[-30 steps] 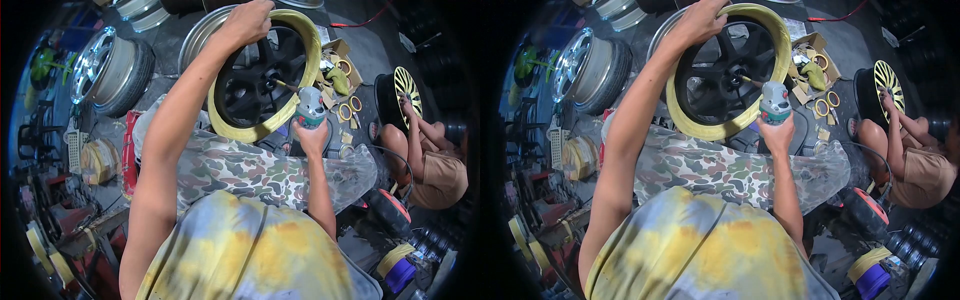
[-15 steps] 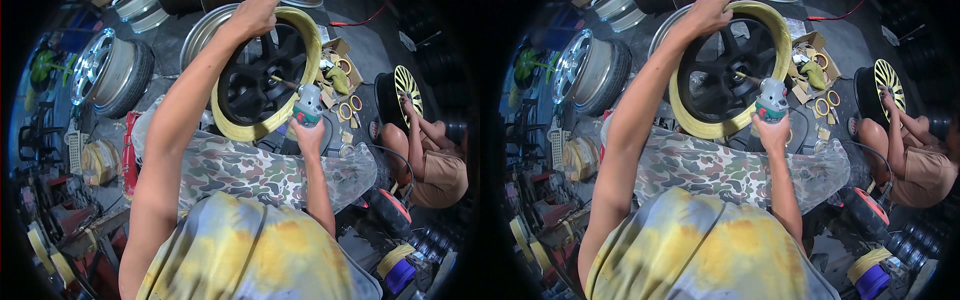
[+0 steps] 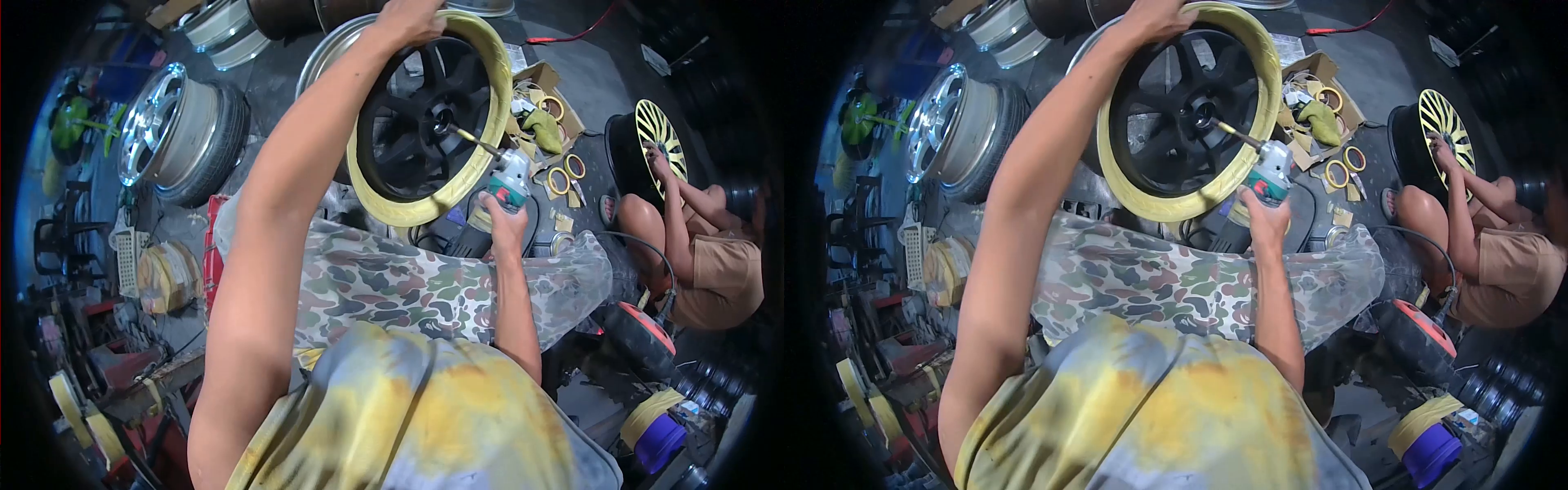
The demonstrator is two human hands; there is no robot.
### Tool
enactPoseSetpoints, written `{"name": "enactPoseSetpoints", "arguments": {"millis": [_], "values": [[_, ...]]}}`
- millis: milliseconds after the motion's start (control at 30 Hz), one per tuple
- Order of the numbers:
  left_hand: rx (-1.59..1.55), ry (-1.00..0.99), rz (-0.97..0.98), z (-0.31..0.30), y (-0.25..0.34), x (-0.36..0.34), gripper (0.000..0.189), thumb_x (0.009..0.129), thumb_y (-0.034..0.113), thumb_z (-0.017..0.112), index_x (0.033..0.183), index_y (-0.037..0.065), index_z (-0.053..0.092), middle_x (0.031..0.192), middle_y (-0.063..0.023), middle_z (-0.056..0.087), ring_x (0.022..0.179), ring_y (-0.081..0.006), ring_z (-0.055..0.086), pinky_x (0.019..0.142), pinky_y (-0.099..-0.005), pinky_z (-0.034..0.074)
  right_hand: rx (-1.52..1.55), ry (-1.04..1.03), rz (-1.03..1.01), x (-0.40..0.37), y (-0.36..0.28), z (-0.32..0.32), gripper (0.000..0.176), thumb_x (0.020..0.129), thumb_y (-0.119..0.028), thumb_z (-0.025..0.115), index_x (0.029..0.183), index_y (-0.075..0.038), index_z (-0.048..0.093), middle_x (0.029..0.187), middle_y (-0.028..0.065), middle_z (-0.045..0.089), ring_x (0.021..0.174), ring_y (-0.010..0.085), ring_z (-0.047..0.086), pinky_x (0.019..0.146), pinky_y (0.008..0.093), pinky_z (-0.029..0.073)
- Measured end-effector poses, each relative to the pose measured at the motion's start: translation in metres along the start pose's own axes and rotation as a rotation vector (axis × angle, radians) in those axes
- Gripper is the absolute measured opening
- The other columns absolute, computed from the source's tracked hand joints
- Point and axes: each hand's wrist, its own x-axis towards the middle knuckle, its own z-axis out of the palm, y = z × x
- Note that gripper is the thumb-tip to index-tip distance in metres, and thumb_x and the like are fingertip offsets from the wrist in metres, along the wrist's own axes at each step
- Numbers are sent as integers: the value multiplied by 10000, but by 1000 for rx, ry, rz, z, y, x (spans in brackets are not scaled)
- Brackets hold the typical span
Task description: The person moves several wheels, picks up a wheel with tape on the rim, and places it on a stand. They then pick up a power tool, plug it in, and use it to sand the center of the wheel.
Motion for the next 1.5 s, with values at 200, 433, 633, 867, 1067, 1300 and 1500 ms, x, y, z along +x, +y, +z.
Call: {"name": "enactPoseSetpoints", "arguments": {"millis": [200,433,633,867,1067,1300,1500], "values": [[186,-55,-181,-81,32,-99,404,868,280,740,1070,-28,573,991,-274,673,946,-466,646,822,-517,513,372,79,-25,6,-11,-19,411,822,-125,796,1163,-6,600,970,74,678,813,169,698,752,315,571],[-148,-46,-851,-47,135,-247,295,852,109,728,1035,-88,605,876,-292,702,885,-466,689,770,-495,542,460,117,66,11,-23,-21,397,816,-127,796,1143,4,612,999,78,686,834,172,692,788,307,561],[-217,-12,-827,-37,143,-255,225,856,114,686,936,-96,673,787,-275,697,805,-432,711,710,-447,542,362,139,-64,19,-10,-14,425,788,-143,816,1134,9,620,1013,86,692,875,175,675,812,320,544],[-177,-283,-523,-123,93,-183,243,782,132,722,905,-77,699,699,-233,676,627,-254,703,616,-405,524,212,112,-146,9,-16,-19,516,752,-134,852,1170,15,589,1051,79,665,901,163,634,846,301,511],[143,-137,-647,-116,23,-108,326,839,268,719,879,-26,584,820,-235,663,820,-445,660,738,-498,501,74,26,-121,3,-7,-17,593,737,-150,868,1214,24,561,1066,101,669,911,185,651,842,324,527],[168,-5,-313,-86,-12,-92,244,931,209,636,1034,17,526,1003,-233,659,937,-470,629,774,-540,495,-192,-17,-284,5,-4,-5,677,694,-176,894,1242,28,552,1090,125,688,946,215,666,868,355,530],[132,18,-239,-86,6,-91,267,945,243,636,1049,17,541,1000,-228,657,958,-467,620,792,-524,484,-212,-88,-263,7,-22,11,686,666,-194,886,1233,17,564,1086,125,695,945,211,670,863,354,532]]}}
